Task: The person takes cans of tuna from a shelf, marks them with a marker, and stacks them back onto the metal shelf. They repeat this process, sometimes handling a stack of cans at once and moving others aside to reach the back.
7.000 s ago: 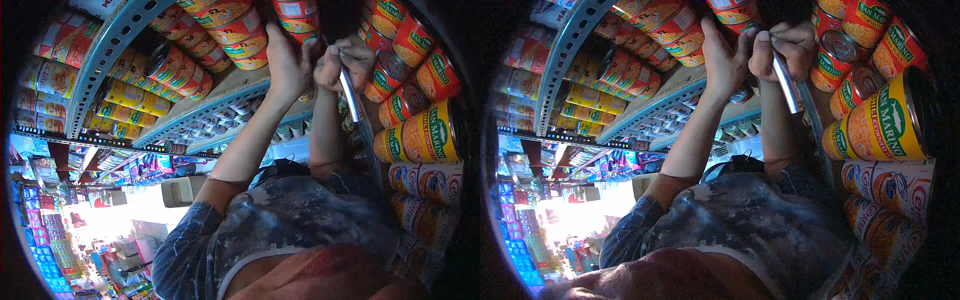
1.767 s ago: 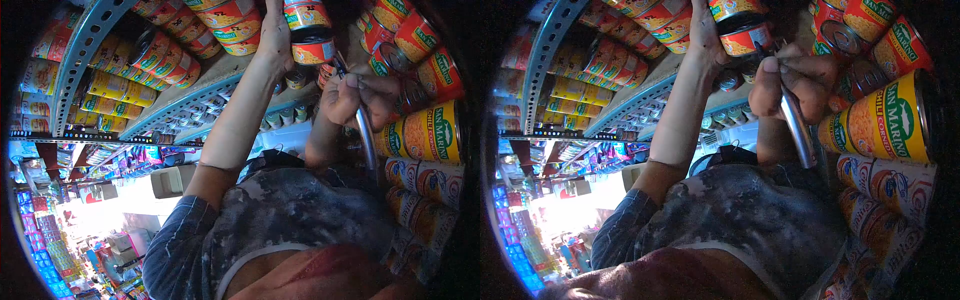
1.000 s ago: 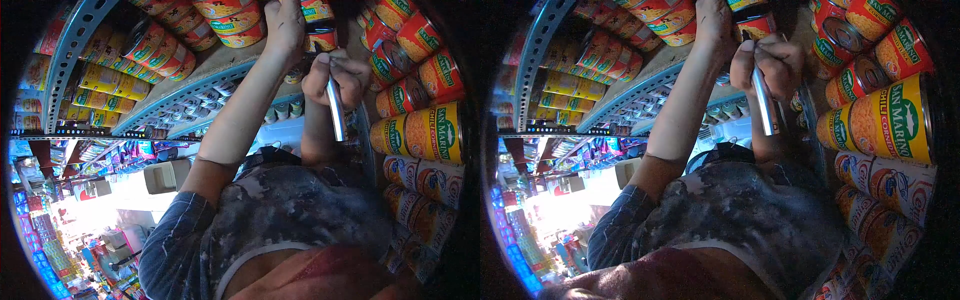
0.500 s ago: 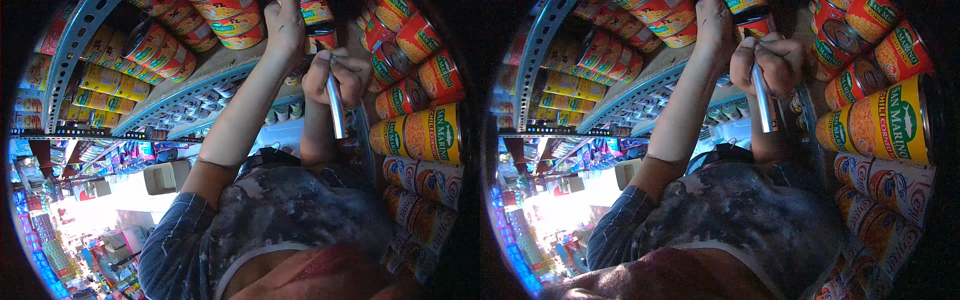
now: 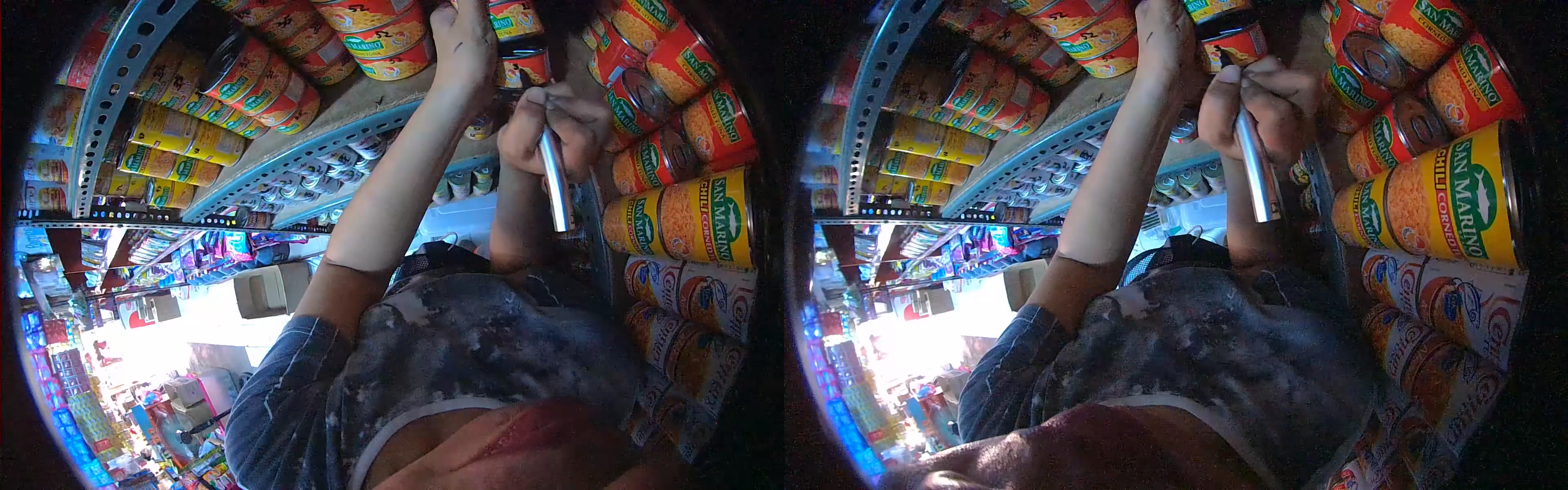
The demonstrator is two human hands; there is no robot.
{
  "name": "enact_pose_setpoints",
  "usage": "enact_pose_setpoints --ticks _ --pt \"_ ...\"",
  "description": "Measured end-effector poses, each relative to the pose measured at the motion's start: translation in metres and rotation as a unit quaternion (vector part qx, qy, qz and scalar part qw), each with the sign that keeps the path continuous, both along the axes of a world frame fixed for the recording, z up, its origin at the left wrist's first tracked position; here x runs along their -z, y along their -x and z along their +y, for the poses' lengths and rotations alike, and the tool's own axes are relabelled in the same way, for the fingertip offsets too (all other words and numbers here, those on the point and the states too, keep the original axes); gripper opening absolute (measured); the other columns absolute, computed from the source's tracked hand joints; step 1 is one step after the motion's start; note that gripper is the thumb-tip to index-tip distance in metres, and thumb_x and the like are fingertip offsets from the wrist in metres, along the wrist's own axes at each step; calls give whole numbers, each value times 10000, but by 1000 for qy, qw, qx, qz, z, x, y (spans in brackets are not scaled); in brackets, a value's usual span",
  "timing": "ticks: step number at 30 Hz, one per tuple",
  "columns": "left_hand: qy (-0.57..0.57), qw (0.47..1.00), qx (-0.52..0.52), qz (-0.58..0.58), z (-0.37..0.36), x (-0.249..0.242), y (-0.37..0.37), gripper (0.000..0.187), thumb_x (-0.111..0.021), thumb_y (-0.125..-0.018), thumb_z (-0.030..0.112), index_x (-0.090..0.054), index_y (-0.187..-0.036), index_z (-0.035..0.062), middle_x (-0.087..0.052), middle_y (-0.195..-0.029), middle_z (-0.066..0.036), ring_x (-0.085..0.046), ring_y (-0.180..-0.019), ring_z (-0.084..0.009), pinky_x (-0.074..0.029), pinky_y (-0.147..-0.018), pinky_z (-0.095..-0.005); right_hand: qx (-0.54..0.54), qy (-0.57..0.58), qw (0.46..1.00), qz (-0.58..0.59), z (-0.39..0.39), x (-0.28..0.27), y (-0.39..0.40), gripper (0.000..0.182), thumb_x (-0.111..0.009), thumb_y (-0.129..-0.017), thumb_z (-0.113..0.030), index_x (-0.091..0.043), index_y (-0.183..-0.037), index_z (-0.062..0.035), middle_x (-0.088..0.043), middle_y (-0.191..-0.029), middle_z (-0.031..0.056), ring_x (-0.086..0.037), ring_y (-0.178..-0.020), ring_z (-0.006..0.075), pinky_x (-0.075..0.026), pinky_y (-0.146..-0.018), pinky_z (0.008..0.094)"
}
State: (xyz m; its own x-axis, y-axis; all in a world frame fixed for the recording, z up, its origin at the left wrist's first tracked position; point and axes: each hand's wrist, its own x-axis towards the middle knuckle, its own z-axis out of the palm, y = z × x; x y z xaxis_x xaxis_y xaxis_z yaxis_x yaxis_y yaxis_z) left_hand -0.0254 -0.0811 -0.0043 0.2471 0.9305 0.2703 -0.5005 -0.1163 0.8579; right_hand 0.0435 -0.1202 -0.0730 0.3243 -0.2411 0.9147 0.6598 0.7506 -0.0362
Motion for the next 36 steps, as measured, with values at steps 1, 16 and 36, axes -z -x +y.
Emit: enact_pose_setpoints --ticks 1,16,36 --pt "-17 1000 6 -1 0 1 1 641 -433 -950 591 -591 -1047 -22 -648 -919 -94 -652 -788 -180 -544 -674 -303 -1 0 1000 0 2 -2 2 203 -623 -765 92 -488 -812 -52 -485 -770 109 -553 -588 176 -483 -478 252" --pt "10 999 2 -33 -4 -4 -2 619 -434 -953 584 -587 -1076 -3 -647 -924 -84 -653 -796 -177 -540 -675 -303 29 3 999 -27 2 -7 -3 208 -639 -755 79 -476 -784 -48 -493 -705 89 -558 -643 198 -494 -489 264" --pt "-7 1000 0 -2 -1 0 1 587 -431 -965 560 -562 -1136 14 -624 -1005 -81 -632 -910 -175 -520 -741 -307 12 -3 1000 5 3 1 -1 198 -637 -779 61 -482 -831 -51 -493 -794 107 -539 -582 166 -478 -473 242"
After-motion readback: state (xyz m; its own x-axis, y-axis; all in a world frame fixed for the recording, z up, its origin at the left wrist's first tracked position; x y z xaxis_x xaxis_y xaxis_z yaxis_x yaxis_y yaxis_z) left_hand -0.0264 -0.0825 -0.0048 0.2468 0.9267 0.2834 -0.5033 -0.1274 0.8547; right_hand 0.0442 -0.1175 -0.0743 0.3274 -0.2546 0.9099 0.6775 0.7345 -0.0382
